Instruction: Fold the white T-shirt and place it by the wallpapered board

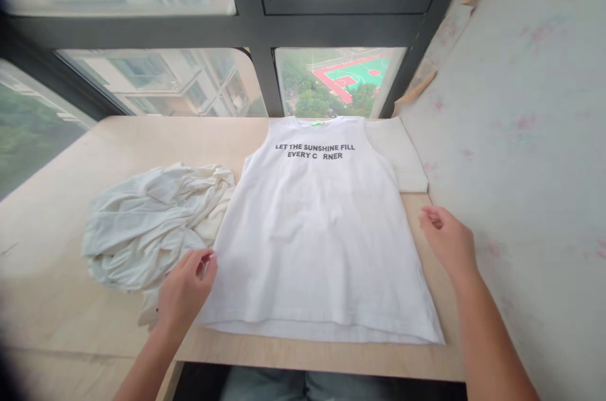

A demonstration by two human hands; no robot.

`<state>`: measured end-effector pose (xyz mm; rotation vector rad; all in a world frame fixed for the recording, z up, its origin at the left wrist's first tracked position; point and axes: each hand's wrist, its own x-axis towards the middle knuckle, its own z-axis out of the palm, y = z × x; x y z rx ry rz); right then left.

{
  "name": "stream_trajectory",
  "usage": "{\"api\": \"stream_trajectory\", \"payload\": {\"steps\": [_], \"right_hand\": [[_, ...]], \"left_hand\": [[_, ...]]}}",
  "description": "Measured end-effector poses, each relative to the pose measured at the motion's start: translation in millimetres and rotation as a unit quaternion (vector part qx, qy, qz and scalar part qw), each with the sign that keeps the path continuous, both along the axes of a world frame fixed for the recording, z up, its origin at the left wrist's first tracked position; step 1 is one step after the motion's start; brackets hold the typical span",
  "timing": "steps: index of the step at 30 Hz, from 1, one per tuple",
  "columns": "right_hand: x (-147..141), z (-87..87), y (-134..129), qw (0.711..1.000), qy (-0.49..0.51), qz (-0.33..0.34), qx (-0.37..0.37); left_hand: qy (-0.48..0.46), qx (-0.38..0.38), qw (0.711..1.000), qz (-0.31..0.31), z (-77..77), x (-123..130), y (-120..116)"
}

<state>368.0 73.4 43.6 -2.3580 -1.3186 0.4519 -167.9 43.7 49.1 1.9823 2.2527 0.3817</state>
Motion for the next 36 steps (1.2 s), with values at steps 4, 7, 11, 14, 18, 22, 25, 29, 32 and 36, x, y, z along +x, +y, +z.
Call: {"api": "stream_trajectory", "payload": {"steps": [4, 7, 11, 14, 18, 22, 25, 29, 32, 36], "right_hand": [[-29.1, -12.8, -106.3, 0.997, 0.057, -0.022, 0.036], [-42.0, -26.9, -157.6, 0.995, 0.058, 0.039, 0.064], [-42.7, -47.9, -197.2, 0.977, -0.011, 0.184, 0.108], [-38.0, -59.5, -209.1, 0.967, -0.083, 0.197, 0.137], [-36.5, -62.6, -204.4, 0.957, -0.151, 0.188, 0.16], [-38.0, -56.9, -194.7, 0.947, -0.158, 0.232, 0.155], [-32.7, -52.1, -194.0, 0.946, -0.136, 0.229, 0.182], [-18.7, -33.9, -191.8, 0.96, -0.156, 0.101, 0.21], [-10.9, -8.7, -183.5, 0.956, -0.192, 0.036, 0.218], [-5.2, 10.7, -178.6, 0.928, -0.245, -0.002, 0.28]], "left_hand": [[-0.07, 0.006, 0.998, -0.009, -19.8, -19.3, -72.3], [-0.123, 0.003, 0.99, -0.063, -30.9, -35.5, -95.6], [-0.098, 0.05, 0.99, -0.091, -42.1, -49.1, -100.4], [-0.037, 0.105, 0.989, -0.102, -46.2, -47.2, -94.5], [0.0, 0.131, 0.984, -0.124, -46.0, -35.7, -85.5], [-0.027, 0.111, 0.986, -0.123, -45.5, -32.6, -79.6], [-0.072, 0.11, 0.988, -0.077, -42.6, -37.9, -77.5], [-0.12, 0.113, 0.986, 0.027, -28.1, -45.0, -79.8], [-0.147, 0.107, 0.979, 0.09, -15.0, -47.3, -84.9], [-0.176, 0.098, 0.975, 0.096, -13.1, -47.0, -94.8]]}}
